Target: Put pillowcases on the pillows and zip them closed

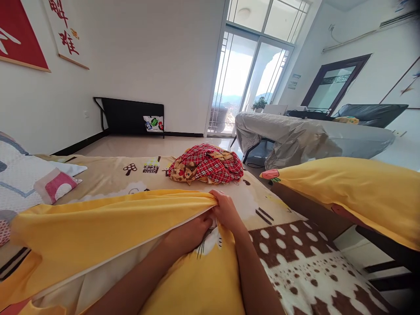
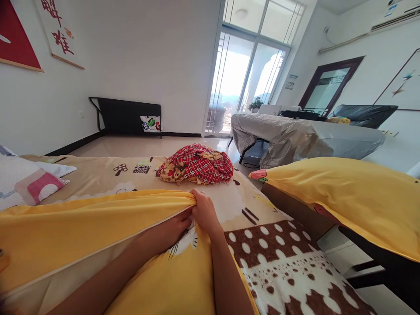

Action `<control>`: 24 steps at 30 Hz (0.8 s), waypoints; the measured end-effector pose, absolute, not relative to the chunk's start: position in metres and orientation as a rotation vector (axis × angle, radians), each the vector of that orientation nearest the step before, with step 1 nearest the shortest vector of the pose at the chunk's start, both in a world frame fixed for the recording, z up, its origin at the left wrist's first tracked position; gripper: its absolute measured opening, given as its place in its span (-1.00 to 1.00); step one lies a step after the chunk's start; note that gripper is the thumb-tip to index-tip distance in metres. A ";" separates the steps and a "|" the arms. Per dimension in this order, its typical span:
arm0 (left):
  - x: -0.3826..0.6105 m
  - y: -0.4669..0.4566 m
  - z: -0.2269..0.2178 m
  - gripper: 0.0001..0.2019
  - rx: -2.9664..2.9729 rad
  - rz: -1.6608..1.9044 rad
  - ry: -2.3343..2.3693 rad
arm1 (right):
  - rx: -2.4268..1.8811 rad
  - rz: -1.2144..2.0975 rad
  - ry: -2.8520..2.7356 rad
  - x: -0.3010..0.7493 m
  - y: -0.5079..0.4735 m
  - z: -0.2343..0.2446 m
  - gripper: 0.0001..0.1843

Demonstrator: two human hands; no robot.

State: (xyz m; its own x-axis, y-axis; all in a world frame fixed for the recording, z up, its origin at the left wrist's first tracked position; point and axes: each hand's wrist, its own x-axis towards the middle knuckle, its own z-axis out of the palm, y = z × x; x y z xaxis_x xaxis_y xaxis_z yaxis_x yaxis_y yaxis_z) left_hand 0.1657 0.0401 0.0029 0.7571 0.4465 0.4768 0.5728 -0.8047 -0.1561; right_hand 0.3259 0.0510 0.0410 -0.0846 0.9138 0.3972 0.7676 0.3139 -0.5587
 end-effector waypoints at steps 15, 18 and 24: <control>0.167 0.029 0.018 -0.57 -2.805 -0.767 -1.247 | -1.544 0.436 -1.882 0.338 0.054 0.042 -0.74; 0.166 0.027 0.022 -0.60 -2.866 -0.760 -1.203 | -1.643 0.304 -1.861 0.335 0.052 0.045 -0.73; 0.166 0.032 0.015 -0.57 -2.930 -0.803 -1.049 | -1.524 0.316 -1.902 0.333 0.051 0.045 -0.67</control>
State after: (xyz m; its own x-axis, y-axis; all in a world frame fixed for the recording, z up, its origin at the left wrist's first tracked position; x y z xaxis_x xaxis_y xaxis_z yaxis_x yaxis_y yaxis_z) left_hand 0.1660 0.0318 0.0149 0.6625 0.6125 0.4311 0.5762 -0.7845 0.2292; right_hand 0.3334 0.0509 0.0446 -0.0923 0.9332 0.3474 0.7709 0.2878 -0.5683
